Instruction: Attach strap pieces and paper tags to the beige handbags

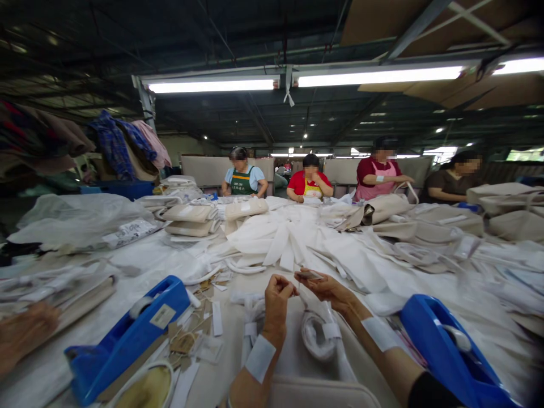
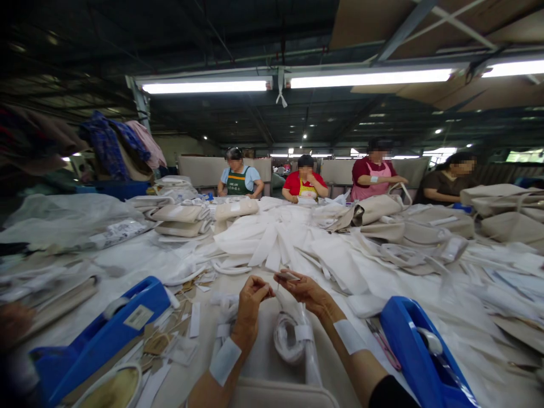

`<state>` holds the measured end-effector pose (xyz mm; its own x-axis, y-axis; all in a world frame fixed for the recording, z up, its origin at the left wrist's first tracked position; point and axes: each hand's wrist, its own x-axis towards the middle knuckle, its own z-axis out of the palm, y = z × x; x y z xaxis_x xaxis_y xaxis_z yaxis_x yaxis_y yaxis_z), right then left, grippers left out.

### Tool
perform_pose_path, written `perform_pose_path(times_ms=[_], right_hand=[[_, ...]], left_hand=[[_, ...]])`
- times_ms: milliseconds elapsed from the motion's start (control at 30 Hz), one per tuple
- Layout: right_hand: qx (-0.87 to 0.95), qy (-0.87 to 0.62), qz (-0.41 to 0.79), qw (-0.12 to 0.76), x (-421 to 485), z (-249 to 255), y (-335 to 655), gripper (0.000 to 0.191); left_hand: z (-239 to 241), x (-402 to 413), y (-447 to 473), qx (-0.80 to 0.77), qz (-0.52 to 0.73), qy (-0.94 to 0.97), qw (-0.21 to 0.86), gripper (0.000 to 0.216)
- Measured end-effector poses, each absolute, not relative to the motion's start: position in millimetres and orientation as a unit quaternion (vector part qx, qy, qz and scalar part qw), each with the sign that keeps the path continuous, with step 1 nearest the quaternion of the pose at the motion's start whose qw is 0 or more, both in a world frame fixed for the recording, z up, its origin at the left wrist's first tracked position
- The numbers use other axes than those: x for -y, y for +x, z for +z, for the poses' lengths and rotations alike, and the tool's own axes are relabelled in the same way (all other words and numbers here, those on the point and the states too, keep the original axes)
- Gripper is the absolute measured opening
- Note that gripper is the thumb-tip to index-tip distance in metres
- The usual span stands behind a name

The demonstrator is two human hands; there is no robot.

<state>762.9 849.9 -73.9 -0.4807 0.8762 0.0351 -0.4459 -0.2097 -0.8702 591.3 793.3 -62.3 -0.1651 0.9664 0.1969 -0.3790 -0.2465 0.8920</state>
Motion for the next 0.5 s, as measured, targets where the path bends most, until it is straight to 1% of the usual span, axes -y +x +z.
perform_pose_path(times_ms=[33, 167, 200, 500], right_hand=[[0.437, -0.253, 0.734, 0.454, -850, -76, 761, 0.057], [0.421, -0.304, 0.715, 0.468, -855, -83, 755, 0.039], [0.42, -0.316, 0.711, 0.467, -856, -84, 754, 0.037], [0.47, -0.391, 0.667, 0.425, -850, -78, 749, 0.045]], left_hand=[[-63, -794, 591, -0.356, 0.675, 0.405, 0.503, 0.021], [-63, -793, 590, -0.361, 0.68, 0.383, 0.51, 0.024], [-63, -793, 590, -0.363, 0.682, 0.378, 0.51, 0.024], [-58, -790, 589, -0.351, 0.706, 0.322, 0.524, 0.035]])
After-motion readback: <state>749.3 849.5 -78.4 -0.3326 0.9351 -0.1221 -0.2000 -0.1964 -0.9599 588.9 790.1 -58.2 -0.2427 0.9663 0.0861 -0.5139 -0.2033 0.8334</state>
